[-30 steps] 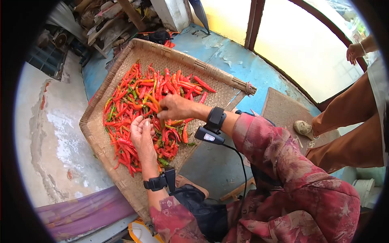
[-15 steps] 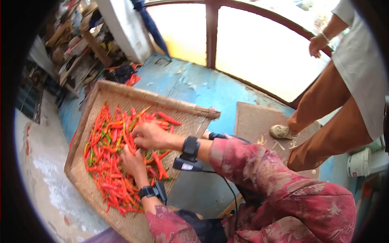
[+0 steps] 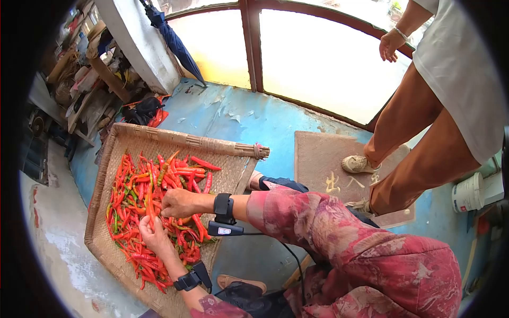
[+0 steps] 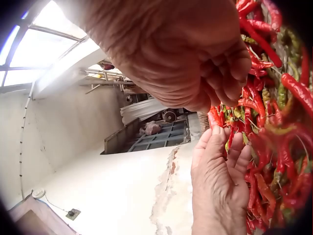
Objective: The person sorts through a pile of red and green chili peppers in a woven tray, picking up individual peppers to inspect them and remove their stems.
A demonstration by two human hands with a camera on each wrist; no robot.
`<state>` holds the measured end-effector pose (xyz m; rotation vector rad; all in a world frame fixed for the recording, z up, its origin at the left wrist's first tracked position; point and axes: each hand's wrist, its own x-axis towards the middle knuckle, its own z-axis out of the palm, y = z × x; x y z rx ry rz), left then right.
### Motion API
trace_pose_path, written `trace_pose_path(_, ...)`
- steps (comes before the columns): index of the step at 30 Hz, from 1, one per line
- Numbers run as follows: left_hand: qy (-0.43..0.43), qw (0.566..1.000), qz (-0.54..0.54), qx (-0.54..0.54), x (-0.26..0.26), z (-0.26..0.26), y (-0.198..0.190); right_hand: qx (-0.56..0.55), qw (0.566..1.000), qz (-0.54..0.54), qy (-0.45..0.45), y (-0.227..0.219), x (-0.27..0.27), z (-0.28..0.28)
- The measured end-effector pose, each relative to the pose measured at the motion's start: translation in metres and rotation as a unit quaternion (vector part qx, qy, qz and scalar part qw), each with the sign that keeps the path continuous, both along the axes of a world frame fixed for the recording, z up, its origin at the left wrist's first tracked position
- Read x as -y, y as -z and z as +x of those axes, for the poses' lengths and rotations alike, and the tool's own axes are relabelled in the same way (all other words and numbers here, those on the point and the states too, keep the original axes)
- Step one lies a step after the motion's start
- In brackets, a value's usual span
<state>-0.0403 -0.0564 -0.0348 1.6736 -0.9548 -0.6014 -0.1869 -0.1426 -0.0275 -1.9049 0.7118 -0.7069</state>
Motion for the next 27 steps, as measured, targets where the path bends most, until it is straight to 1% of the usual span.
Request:
trace_pose_path(1,0.001,1.0,-0.005,-0.011,-0.004,-0.012,-0.01,-0.04,0.999,0.029,-0.021,0.002,-0.002,0.005)
trace_pose_path(2,0.037,0.999,-0.015,-0.035,-0.007,-0.019,-0.012,0.02,0.999,0.033,-0.017,0.007,-0.007,0.009)
trace_pose_path(3,0.07,0.996,-0.023,-0.059,-0.01,-0.023,-0.014,0.0,0.999,0.039,0.017,0.005,-0.01,0.012)
trace_pose_path(5,0.124,0.985,-0.119,-0.002,-0.008,-0.023,0.002,-0.023,0.997,0.066,0.045,0.002,-0.01,0.018)
trace_pose_path(7,0.102,0.99,-0.081,-0.055,-0.013,-0.026,0.0,0.009,0.996,0.061,0.057,0.002,-0.012,0.017)
trace_pose_path(9,0.076,0.991,-0.045,-0.104,-0.022,-0.03,-0.014,-0.004,0.998,0.038,0.055,0.002,-0.01,0.018)
trace_pose_path(10,0.073,0.989,-0.043,-0.119,-0.025,-0.025,-0.014,-0.022,0.998,-0.001,0.059,0.005,-0.004,0.02)
trace_pose_path(11,0.044,0.992,-0.042,-0.11,-0.026,-0.022,-0.013,-0.041,0.996,-0.04,0.066,0.009,0.001,0.021)
trace_pose_path(13,0.019,0.994,-0.034,-0.105,-0.029,-0.016,-0.013,-0.065,0.988,-0.097,0.097,0.006,0.007,0.018)
trace_pose_path(14,0.011,0.994,-0.03,-0.107,-0.03,-0.016,-0.013,-0.041,0.989,-0.07,0.125,0.001,0.008,0.014)
trace_pose_path(15,0.005,0.994,-0.028,-0.106,-0.03,-0.015,-0.011,-0.054,0.98,-0.11,0.16,-0.002,0.012,0.017)
trace_pose_path(17,0.018,0.994,-0.045,-0.094,-0.03,-0.015,-0.006,-0.004,0.977,-0.107,0.185,-0.003,0.015,0.016)
trace_pose_path(18,0.025,0.994,-0.044,-0.096,-0.03,-0.018,-0.009,0.025,0.972,-0.127,0.194,-0.005,0.012,0.017)
trace_pose_path(19,0.022,0.994,-0.044,-0.097,-0.028,-0.019,-0.007,0.024,0.973,-0.126,0.191,-0.007,0.01,0.017)
trace_pose_path(20,0.03,0.995,-0.043,-0.082,-0.026,-0.02,-0.006,0.01,0.99,-0.095,0.102,-0.009,0.007,0.015)
trace_pose_path(21,0.039,0.996,-0.042,-0.068,-0.023,-0.021,-0.005,-0.005,0.998,-0.064,0.013,-0.012,0.004,0.014)
trace_pose_path(22,0.039,0.994,-0.048,-0.091,-0.022,-0.027,-0.007,-0.044,0.997,-0.065,-0.014,-0.015,-0.001,0.013)
trace_pose_path(23,0.039,0.994,-0.048,-0.091,-0.021,-0.03,-0.006,-0.044,0.997,-0.065,-0.015,-0.015,-0.004,0.013)
trace_pose_path(25,0.093,0.985,-0.053,-0.137,-0.018,-0.033,-0.001,-0.033,0.996,-0.086,0.002,-0.009,-0.006,0.013)
trace_pose_path(26,0.096,0.987,-0.037,-0.125,-0.017,-0.033,0.002,-0.03,0.991,-0.125,0.031,-0.008,-0.003,0.014)
trace_pose_path(27,0.096,0.987,-0.037,-0.126,-0.017,-0.034,0.006,-0.031,0.991,-0.125,0.031,-0.01,0.001,0.011)
